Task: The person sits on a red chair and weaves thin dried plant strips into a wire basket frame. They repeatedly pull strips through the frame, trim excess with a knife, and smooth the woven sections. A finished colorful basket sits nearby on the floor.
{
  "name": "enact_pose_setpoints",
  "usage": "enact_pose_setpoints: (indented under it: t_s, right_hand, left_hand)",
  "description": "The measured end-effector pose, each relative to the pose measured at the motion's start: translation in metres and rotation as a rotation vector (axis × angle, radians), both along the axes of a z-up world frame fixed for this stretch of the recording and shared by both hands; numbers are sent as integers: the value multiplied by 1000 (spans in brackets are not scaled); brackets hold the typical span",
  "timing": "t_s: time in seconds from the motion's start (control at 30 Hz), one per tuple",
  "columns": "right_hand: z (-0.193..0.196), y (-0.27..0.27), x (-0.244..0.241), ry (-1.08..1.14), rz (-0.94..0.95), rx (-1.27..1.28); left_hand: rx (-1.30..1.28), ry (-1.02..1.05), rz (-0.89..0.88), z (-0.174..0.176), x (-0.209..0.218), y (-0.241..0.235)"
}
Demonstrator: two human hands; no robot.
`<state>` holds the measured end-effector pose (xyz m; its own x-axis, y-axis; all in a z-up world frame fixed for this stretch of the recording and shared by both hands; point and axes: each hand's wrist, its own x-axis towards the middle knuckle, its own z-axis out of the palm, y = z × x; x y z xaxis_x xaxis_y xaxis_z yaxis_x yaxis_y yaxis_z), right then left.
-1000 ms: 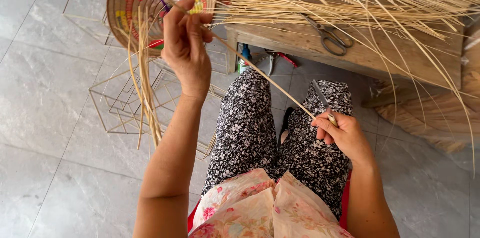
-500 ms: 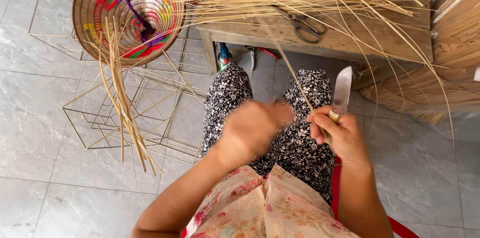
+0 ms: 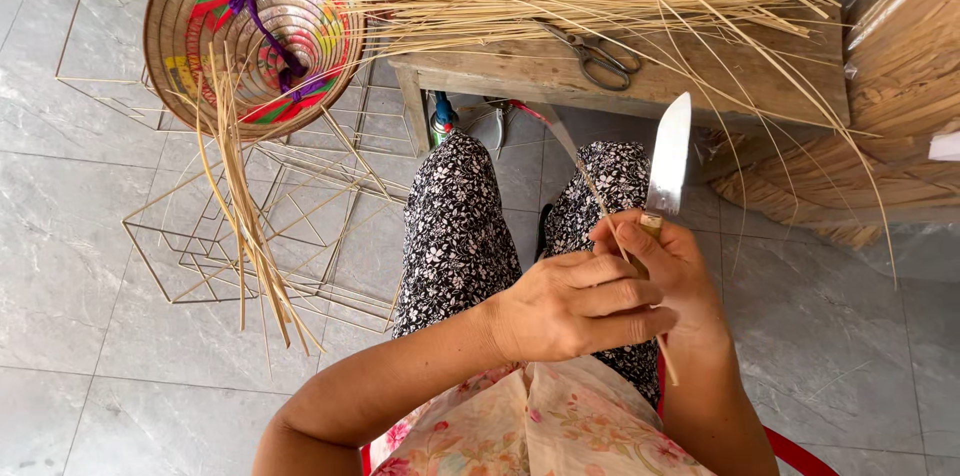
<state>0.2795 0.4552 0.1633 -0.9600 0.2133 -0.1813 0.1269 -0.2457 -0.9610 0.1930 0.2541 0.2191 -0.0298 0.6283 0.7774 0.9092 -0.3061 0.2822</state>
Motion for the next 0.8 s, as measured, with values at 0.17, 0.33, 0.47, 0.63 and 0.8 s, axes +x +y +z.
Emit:
enact_pose_setpoints:
  t_s: [0.17, 0.33, 0.47, 0.63, 0.8]
  right_hand:
    - [11, -2, 6, 118, -121, 86]
    - [12, -3, 12, 166, -202, 263]
    - [36, -22, 14, 257, -178, 377]
    - [54, -41, 23, 404, -100, 288]
    - [69, -52, 16, 433, 24, 123]
  left_hand:
    - [180, -269, 60, 40, -18, -3]
    - [126, -539, 209, 40, -24, 2]
    - [73, -677, 287, 19, -23, 7]
    - [23, -638, 325, 8, -22, 3]
    - [7, -581, 318, 8, -23, -1]
